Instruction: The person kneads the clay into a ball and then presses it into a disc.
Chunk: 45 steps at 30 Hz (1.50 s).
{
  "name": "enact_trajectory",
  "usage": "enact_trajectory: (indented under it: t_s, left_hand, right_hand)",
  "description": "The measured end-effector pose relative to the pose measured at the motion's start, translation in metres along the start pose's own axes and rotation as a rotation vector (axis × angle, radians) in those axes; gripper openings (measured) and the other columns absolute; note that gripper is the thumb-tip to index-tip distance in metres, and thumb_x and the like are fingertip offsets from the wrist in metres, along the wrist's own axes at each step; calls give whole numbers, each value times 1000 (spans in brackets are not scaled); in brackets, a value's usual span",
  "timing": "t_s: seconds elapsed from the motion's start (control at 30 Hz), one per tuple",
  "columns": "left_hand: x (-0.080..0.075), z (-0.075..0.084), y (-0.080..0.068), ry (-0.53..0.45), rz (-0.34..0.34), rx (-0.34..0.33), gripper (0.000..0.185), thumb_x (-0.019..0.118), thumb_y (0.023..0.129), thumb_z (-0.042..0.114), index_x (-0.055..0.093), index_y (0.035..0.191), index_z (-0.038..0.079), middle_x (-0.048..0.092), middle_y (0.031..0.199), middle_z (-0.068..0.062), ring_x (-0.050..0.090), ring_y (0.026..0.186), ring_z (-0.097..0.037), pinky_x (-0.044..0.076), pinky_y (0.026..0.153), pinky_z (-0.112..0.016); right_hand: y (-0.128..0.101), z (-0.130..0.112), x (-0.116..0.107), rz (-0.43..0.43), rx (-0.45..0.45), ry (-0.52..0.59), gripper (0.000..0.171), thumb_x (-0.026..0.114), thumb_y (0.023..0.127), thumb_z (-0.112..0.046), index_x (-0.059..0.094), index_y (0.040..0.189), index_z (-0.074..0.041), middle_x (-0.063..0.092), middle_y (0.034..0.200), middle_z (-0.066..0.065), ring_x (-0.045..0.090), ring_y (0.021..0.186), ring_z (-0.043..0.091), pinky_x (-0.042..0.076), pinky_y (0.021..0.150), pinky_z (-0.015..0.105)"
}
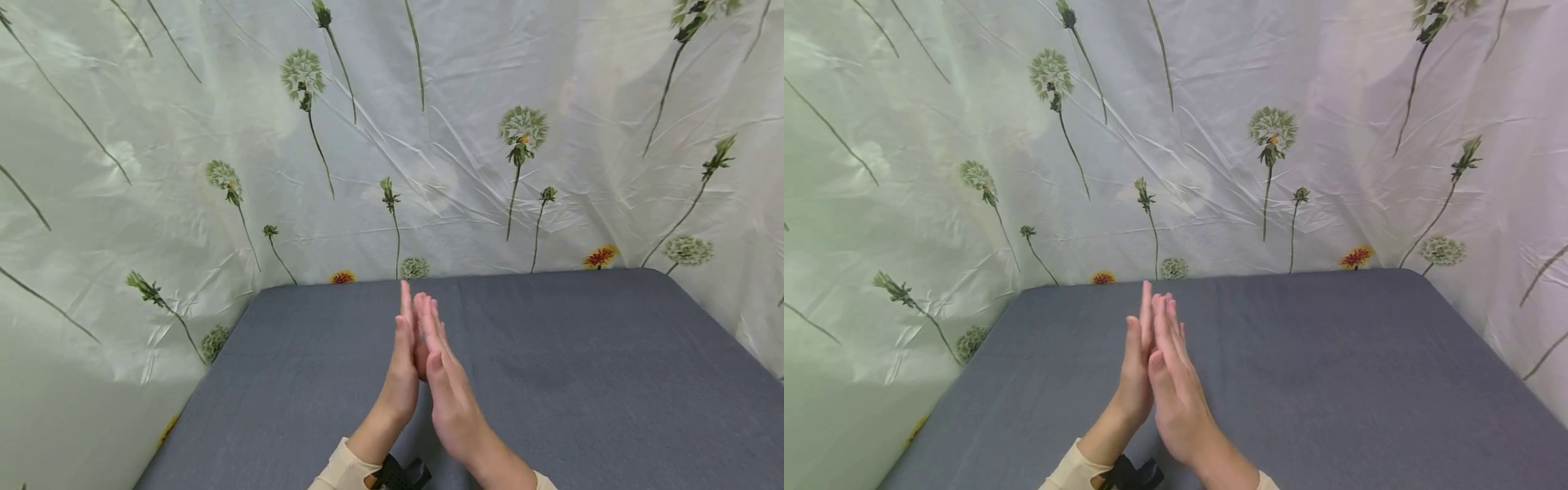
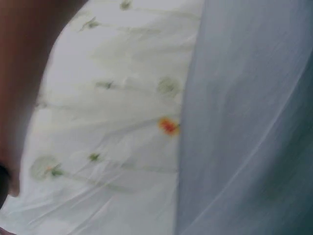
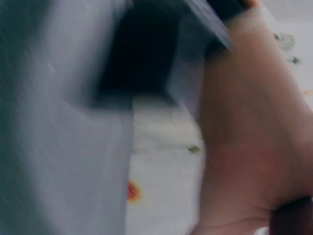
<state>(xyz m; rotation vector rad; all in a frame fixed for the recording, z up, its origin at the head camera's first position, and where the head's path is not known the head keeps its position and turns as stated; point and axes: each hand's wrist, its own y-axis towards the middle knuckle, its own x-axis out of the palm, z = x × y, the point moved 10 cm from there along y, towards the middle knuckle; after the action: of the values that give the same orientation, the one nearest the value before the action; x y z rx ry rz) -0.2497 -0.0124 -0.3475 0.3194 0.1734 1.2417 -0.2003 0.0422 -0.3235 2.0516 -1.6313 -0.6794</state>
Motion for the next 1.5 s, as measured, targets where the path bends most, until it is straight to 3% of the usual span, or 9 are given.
enact_trajectory:
  t_s: [0.27, 0.4, 0.57, 0.8, 1.0, 1.13, 1.23, 1.43, 1.5]
  left_hand:
    - [40, 13, -21, 156, -83, 96, 61, 1, 116, 48, -13, 172, 30, -1, 183, 1, -3, 170, -27, -3, 128, -74]
    - [28, 48, -25, 219, 7, 250, 64, 3, 114, 55, -10, 173, 31, -2, 183, 2, -6, 169, -26, -5, 124, -79]
    - [-8, 57, -11, 153, 95, 218, 78, 4, 107, 75, -12, 172, 36, 2, 183, 0, -8, 170, -27, 0, 129, -74]
    - [-22, 20, 3, 53, 81, 63, 82, 4, 105, 79, -13, 172, 35, 9, 182, -4, 5, 170, -30, 14, 131, -69]
    - [29, 13, -11, 8, -117, 79, 75, 2, 111, 67, -17, 172, 28, -8, 182, 3, 1, 170, -25, 5, 136, -52]
    - [42, 26, -22, 79, -128, 135, 67, -1, 113, 59, -16, 171, 31, -7, 182, 6, -7, 169, -17, -3, 135, -48]
    - [33, 42, -23, 123, -82, 193, 69, -2, 111, 63, -15, 171, 32, -6, 182, 4, -7, 169, -20, -5, 132, -62]
    - [-8, 56, -9, 190, 77, 221, 78, 3, 105, 78, -14, 171, 40, 0, 182, 5, -4, 170, -22, 4, 130, -71]
    - [-20, 50, -3, 224, 123, 203, 77, 4, 106, 78, -13, 171, 40, 2, 182, 6, -5, 170, -21, 6, 131, -70]
  right_hand:
    - [10, 21, -39, 94, 142, 73, 61, 7, 118, -46, -1, 174, -21, 11, 182, 1, 2, 169, 23, 9, 131, 23]
    - [5, 31, -21, 35, 164, 60, 59, 6, 119, -40, -2, 174, -18, 9, 182, 5, 3, 169, 31, 8, 135, 35]
    - [-6, 26, 15, -69, 159, 73, 57, 11, 120, -34, -7, 173, -26, 5, 183, -3, -1, 169, 27, 2, 126, 76]
    - [-7, 0, 13, -52, 27, 41, 56, 10, 120, -31, 11, 174, -19, 8, 183, -3, -4, 169, 11, 0, 128, 11]
    - [6, -4, -24, 66, -33, 12, 59, 9, 119, -38, 10, 174, -14, 16, 181, 5, 6, 169, 15, 7, 130, 13]
    - [11, 9, -36, 83, 65, 79, 61, 6, 119, -43, 4, 174, -17, 13, 182, 4, 9, 168, 13, 12, 125, 7]
    - [9, 19, -25, 41, 119, 89, 60, 4, 119, -40, 1, 174, -16, 9, 182, 5, 6, 169, 19, 8, 129, 15]
    - [-5, 25, 17, -107, 180, 135, 56, 6, 119, -35, -9, 172, -25, 0, 182, -4, -5, 169, 23, 0, 129, 69]
    - [-9, 24, 23, -125, 188, 134, 56, 8, 119, -33, -8, 172, -26, -2, 182, -7, -7, 169, 20, 1, 133, 57]
